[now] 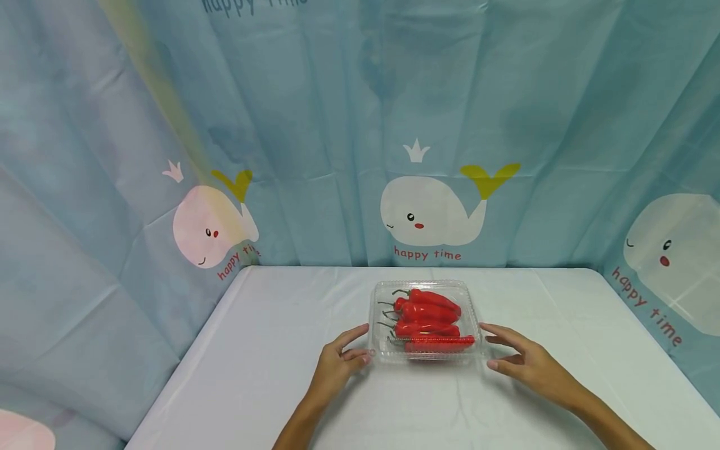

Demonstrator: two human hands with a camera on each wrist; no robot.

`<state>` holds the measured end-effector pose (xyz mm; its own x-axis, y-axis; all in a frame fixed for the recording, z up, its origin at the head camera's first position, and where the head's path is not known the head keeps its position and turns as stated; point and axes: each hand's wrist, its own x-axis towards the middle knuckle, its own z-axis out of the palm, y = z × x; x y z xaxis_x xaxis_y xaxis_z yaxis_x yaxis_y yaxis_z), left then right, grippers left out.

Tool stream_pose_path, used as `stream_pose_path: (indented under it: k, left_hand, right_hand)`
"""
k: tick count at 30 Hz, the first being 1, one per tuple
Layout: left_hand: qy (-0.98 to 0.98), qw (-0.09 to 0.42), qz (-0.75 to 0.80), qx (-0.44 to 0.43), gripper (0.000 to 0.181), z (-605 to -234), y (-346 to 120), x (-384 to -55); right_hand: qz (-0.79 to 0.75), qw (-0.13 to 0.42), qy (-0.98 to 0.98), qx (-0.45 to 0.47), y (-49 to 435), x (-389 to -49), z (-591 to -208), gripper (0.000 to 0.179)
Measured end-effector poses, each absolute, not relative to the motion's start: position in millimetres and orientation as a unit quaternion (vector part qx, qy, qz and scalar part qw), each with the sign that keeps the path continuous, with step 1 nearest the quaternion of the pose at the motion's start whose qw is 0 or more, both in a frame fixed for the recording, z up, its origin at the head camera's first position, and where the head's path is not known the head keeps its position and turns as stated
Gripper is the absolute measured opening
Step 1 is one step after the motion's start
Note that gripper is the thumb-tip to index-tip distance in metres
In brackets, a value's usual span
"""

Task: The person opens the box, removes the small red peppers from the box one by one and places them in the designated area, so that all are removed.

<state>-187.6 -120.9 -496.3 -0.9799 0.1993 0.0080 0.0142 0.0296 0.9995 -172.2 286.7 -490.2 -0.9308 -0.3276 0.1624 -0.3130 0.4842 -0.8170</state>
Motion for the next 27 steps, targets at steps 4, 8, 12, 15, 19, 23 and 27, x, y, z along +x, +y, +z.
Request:
stream_pose_path:
  k: [4,8,12,15,19,23,27]
  left_hand:
    - [0.716,0.07,0.691,0.069,0.061,-496.2,-121.4,-187.1]
    - [0.719,0.072,0.689,0.065,0.061,-495.6,-121.6,-186.3]
    - [0.717,0.073,0.69,0.062,0.061,-494.8,-121.3,-185.7]
    - [0.714,0.075,0.693,0.061,0.062,-494.5,-121.1,-185.8]
    - [0.711,0.078,0.697,0.058,0.062,-494.3,-120.8,-186.2]
    - [0.711,0.076,0.697,0.059,0.062,-494.4,-120.7,-186.7]
    - [0.711,0.071,0.697,0.061,0.06,-495.3,-120.4,-187.4]
  right_hand:
    - [-0.478,0.01,0.86,-0.176,285.0,-171.8,-488.8,0.066]
    - [-0.482,0.014,0.858,-0.176,284.4,-172.6,-488.6,0.067]
    - [-0.487,0.017,0.854,-0.184,285.4,-174.4,-489.6,0.067]
    - [-0.505,0.026,0.843,-0.185,286.1,-175.3,-489.7,0.066]
    - [-0.534,0.051,0.827,-0.171,285.8,-175.9,-488.1,0.064]
    - [-0.545,0.07,0.821,-0.153,284.7,-176.6,-486.8,0.064]
    - [-0.563,0.084,0.81,-0.144,284.4,-178.2,-487.7,0.066]
